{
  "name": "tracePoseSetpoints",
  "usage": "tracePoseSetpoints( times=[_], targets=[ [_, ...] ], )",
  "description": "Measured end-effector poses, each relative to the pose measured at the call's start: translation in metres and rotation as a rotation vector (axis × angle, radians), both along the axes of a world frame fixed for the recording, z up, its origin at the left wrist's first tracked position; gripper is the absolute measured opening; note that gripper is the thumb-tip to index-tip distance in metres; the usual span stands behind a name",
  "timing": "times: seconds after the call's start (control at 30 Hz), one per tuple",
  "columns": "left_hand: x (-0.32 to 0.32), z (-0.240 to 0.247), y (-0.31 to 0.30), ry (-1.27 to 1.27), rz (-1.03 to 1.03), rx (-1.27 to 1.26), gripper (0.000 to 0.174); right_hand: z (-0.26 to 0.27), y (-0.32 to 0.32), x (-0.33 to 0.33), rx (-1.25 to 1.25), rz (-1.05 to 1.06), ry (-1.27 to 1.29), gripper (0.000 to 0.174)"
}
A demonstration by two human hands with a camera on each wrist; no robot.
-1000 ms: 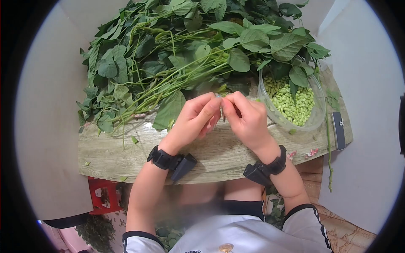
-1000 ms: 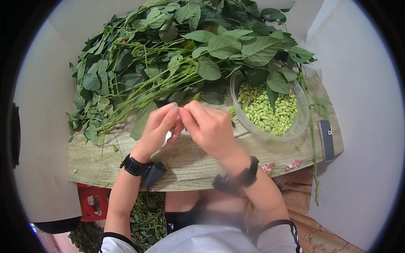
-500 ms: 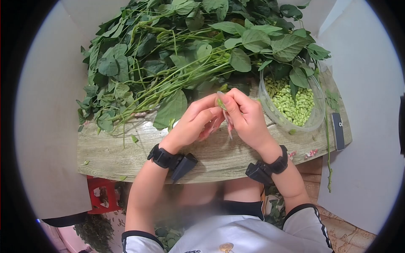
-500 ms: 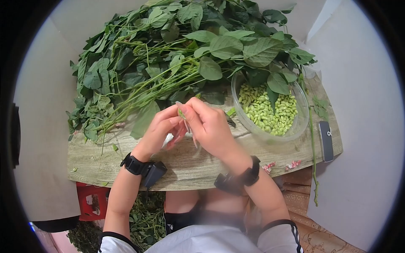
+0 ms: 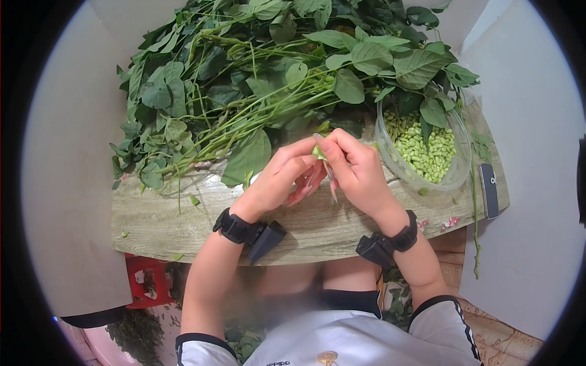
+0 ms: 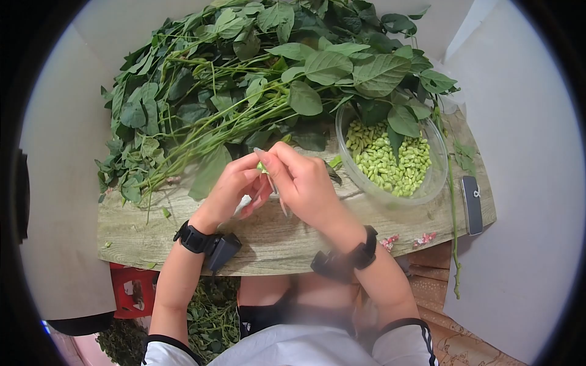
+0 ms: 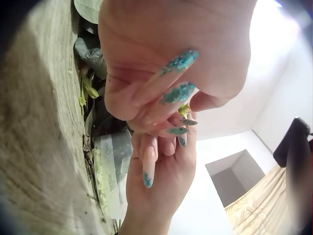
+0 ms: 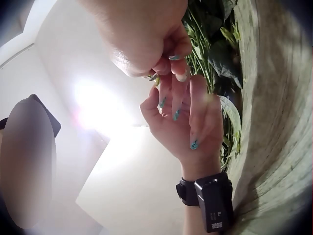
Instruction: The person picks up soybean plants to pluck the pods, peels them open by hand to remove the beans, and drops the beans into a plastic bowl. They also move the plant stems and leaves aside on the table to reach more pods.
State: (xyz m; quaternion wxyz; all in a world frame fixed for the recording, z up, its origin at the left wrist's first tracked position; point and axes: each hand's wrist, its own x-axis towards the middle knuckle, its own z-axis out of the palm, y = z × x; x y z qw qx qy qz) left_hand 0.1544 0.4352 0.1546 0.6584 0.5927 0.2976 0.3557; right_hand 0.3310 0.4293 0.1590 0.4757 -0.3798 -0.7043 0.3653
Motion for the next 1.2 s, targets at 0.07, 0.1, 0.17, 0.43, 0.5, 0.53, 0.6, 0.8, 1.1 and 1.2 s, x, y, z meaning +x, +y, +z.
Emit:
tracePoseSetpoints(
  times=[0.07,0.1,0.17,0.43,0.5,0.53,0.6,0.8,1.1,1.2],
  targets=[
    [0.002,0.004,-0.001,0.004,0.013,-0.046,0.030,-0.003,0.001,0.001,-0.013,-0.002,0.002,0.021],
    [0.003,0.004,-0.001,0.004,0.012,-0.043,0.030,-0.003,0.001,0.001,-0.024,-0.004,0.005,0.021],
    [0.005,0.004,-0.002,-0.011,0.041,-0.053,0.027,0.000,-0.001,0.000,-0.086,0.009,0.057,0.022],
    [0.004,0.009,-0.003,-0.005,0.044,-0.082,0.018,0.006,-0.001,0.002,-0.189,0.022,0.189,0.028],
    [0.004,0.008,-0.002,-0.017,0.052,-0.083,0.017,0.004,0.002,0.002,-0.248,-0.019,0.296,0.030],
    [0.002,0.005,-0.001,-0.041,0.054,-0.063,0.017,0.005,0.003,0.003,-0.250,-0.019,0.295,0.030],
    [0.001,0.004,0.000,-0.065,0.059,-0.042,0.017,0.007,0.005,0.004,-0.270,-0.052,0.359,0.030],
    [0.003,0.007,0.002,-0.085,0.138,-0.028,0.018,0.022,0.000,0.018,-0.357,0.246,0.496,0.029],
    [0.000,-0.001,0.009,-0.075,0.265,0.017,0.019,0.030,-0.010,0.022,-0.513,1.001,-0.170,0.016],
    [0.000,-0.007,0.013,-0.080,0.235,0.015,0.019,0.028,-0.011,0.015,-0.432,0.889,-0.121,0.016]
  ],
)
